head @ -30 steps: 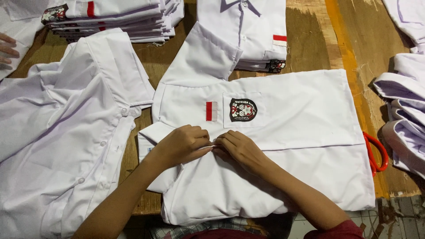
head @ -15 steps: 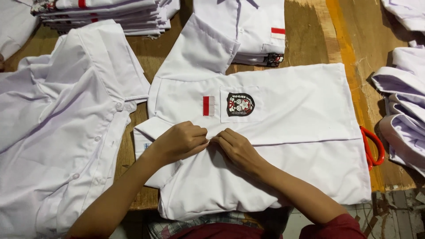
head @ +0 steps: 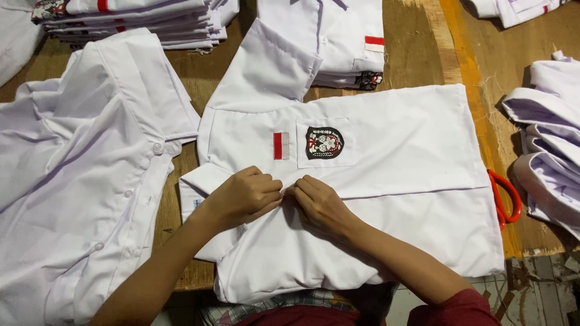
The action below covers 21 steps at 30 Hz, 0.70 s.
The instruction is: Trimming loose threads with scissors and folding white school shirts on a factory worktable.
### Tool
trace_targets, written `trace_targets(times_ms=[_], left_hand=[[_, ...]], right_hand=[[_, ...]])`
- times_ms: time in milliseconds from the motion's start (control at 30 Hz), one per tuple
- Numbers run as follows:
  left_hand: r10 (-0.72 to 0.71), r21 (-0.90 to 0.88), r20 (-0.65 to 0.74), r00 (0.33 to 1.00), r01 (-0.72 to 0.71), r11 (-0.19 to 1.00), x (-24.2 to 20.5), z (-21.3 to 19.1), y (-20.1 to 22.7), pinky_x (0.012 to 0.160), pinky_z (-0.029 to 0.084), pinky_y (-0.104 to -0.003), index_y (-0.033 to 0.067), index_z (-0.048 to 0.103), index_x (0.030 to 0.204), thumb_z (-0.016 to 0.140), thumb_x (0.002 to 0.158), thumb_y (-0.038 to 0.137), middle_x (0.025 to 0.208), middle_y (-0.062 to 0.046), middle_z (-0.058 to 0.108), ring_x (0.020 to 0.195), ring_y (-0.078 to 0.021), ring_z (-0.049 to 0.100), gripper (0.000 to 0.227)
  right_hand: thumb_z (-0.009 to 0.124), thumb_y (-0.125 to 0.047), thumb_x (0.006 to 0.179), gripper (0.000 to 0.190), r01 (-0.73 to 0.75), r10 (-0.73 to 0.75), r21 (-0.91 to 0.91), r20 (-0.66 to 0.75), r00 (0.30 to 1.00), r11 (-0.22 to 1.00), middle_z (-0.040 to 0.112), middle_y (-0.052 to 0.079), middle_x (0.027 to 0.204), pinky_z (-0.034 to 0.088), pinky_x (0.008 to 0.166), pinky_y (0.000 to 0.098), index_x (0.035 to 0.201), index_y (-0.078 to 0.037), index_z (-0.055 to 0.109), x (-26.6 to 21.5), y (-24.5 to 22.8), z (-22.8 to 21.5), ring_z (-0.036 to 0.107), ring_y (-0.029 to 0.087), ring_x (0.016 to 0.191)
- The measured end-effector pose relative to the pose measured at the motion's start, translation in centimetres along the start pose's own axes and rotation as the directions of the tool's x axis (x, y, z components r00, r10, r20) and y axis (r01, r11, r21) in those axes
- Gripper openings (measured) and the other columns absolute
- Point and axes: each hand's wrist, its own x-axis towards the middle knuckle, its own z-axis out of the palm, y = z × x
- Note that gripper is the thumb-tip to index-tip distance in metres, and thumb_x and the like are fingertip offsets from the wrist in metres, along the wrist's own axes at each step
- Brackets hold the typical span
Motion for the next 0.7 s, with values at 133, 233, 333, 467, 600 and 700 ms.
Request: trace_targets(times_ms=[133,233,333,467,600,700], left_hand=[[-0.138,-0.078,0.017,0.99,0.139,0.987,0.2,-1.0,-0.1,0.073,0.05,-0.032,0.0135,0.069,0.098,0.067,0.096,0.032,0.088,0.002,0.066,0.075,-0.0146,0.063,0.019],[-0.177,-0.14,0.019,0.984,0.178,0.974,0.3,-1.2,0.0,0.071,0.052,-0.034,0.0103,0.07,0.103,0.072,0.093,0.029,0.093,-0.003,0.067,0.077,-0.0185,0.066,0.021],[-0.163,-0.164,0.026,0.986,0.165,0.973,0.2,-0.9,-0.2,0.07,0.051,-0.033,0.0116,0.071,0.098,0.072,0.092,0.026,0.091,0.0,0.066,0.077,-0.0177,0.064,0.016],[-0.208,-0.223,0.051,0.977,0.215,0.951,0.6,-1.7,0.0,0.071,0.052,-0.033,0.0135,0.076,0.093,0.076,0.089,0.024,0.089,0.0,0.068,0.074,-0.0169,0.065,0.011],[-0.245,-0.289,0.067,0.967,0.254,0.923,0.9,-1.8,0.1,0.07,0.052,-0.034,0.0112,0.077,0.088,0.076,0.089,0.021,0.087,-0.001,0.068,0.072,-0.0178,0.065,0.01],[-0.25,-0.315,0.058,0.966,0.256,0.914,0.8,-2.3,0.2,0.07,0.052,-0.034,0.0105,0.078,0.085,0.074,0.09,0.021,0.088,-0.001,0.068,0.072,-0.0181,0.064,0.012]], right_hand=[[0.063,0.001,0.09,0.003,0.007,-0.007,0.038,-0.002,1.0,0.999,0.056,0.01,0.073,0.049,0.058,0.0322,0.091,0.001,0.067,1.3,-0.2,-1.5,0.056,0.025,0.065],[0.066,0.002,0.087,0.006,0.024,-0.026,0.131,0.014,1.0,0.991,0.058,0.011,0.074,0.051,0.059,0.0311,0.092,0.002,0.068,2.3,-0.3,-2.5,0.058,0.024,0.066],[0.066,-0.002,0.091,0.006,-0.004,-0.004,0.215,0.038,0.999,0.977,0.058,0.012,0.075,0.051,0.059,0.0321,0.093,0.003,0.067,2.6,-0.4,-2.8,0.058,0.025,0.067],[0.064,0.002,0.091,0.005,0.182,-0.183,0.055,0.0,0.983,0.982,0.056,0.014,0.072,0.05,0.059,0.031,0.088,0.005,0.066,2.5,0.1,-2.4,0.056,0.026,0.064],[0.06,0.004,0.095,0.016,0.267,-0.271,-0.065,-0.064,0.961,0.962,0.055,0.015,0.07,0.048,0.058,0.0315,0.08,0.005,0.065,2.4,-0.1,-2.0,0.052,0.027,0.061],[0.062,0.001,0.093,0.016,0.281,-0.287,-0.076,-0.076,0.955,0.957,0.053,0.013,0.068,0.048,0.057,0.0319,0.078,0.003,0.065,2.0,-0.1,-1.8,0.052,0.025,0.058]])
